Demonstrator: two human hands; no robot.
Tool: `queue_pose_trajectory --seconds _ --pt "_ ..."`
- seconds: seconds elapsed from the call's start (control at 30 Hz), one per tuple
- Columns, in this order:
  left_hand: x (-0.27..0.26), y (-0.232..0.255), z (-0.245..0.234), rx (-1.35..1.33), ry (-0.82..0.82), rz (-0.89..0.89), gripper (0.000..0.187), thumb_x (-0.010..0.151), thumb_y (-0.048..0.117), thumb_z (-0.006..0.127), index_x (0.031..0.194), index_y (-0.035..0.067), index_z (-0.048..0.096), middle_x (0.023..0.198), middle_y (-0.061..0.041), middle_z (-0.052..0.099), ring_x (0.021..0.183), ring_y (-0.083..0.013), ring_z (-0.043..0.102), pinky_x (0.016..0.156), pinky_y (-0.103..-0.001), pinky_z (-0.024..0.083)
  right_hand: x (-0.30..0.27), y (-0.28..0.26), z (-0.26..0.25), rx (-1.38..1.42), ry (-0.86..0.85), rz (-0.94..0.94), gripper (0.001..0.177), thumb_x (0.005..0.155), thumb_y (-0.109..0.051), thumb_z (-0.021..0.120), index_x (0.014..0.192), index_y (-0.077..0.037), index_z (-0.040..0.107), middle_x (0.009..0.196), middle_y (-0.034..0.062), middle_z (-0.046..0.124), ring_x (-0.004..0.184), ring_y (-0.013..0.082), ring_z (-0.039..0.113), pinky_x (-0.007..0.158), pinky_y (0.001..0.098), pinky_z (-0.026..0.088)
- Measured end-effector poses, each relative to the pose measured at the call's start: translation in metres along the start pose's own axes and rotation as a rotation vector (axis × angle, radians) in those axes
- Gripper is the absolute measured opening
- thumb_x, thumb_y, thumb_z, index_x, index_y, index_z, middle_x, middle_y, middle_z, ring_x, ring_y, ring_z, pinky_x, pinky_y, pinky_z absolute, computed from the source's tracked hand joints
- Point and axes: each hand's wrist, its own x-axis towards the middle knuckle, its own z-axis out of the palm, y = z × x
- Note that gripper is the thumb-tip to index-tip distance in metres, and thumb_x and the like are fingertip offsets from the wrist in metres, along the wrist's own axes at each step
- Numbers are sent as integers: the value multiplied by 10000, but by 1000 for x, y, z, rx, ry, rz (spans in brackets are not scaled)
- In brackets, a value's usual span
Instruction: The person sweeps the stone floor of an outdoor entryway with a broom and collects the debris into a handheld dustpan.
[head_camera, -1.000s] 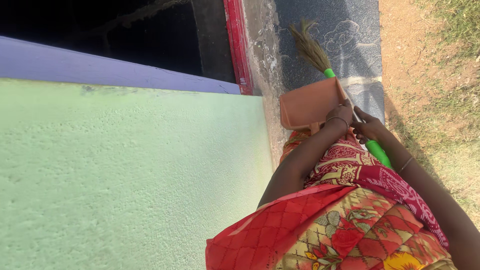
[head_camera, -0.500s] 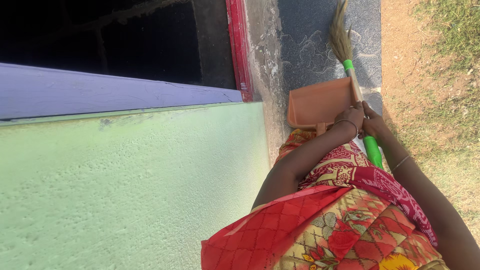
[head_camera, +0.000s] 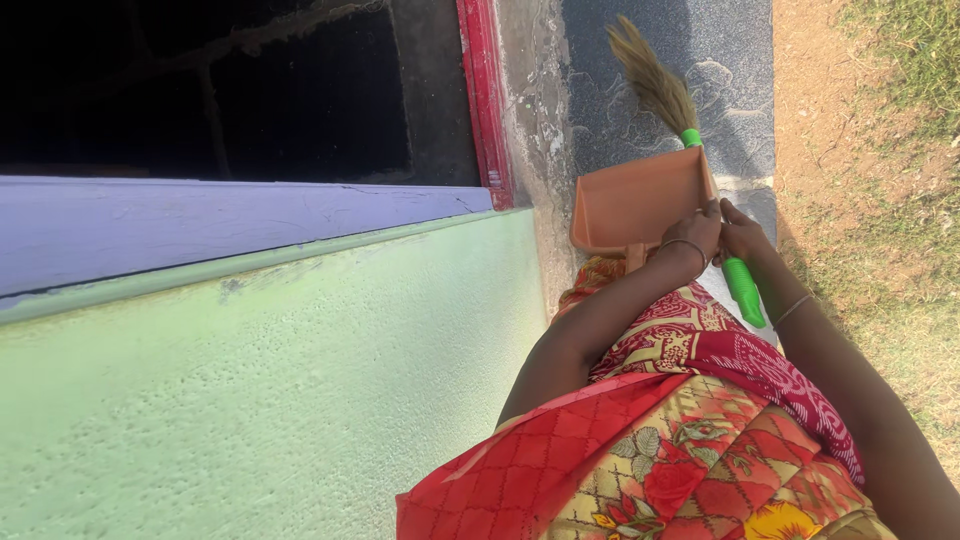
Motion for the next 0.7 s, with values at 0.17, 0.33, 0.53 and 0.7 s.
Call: queue_pose_trajectory --seconds 0.17,0.33,0.53,0.7 --pt "16 -3 9 -36 -23 -40 459 1036 184 566 1433 5 420 1222 -198 689 1055 -346 739 836 -469 603 -22 -18 9 18 17 -51 712 1006 -167 583 1661 -237 312 854 88 658 544 122 576 445 295 476" --pt "25 -4 18 86 -122 -45 655 804 219 776 1346 -9 485 1253 -194 684 1122 -311 717 890 -409 605 -43 -26 8 -210 -45 -31 575 1034 -191 580 1594 -179 449 862 142 644 576 169 578 464 336 483" --pt "28 -9 14 29 -92 -134 560 952 135 595 1428 -86 400 1265 -254 673 1116 -356 719 900 -419 605 -18 2 26 -402 -124 5 507 973 -136 656 1460 -62 537 1008 193 673 736 238 643 569 368 530" --pt "36 -11 15 113 -90 4 450 983 147 477 1385 -51 435 1256 -223 676 1103 -346 722 860 -429 612 -12 -4 31 -510 -85 -110 485 952 -143 673 1408 -17 565 1081 231 663 830 291 644 641 401 525"
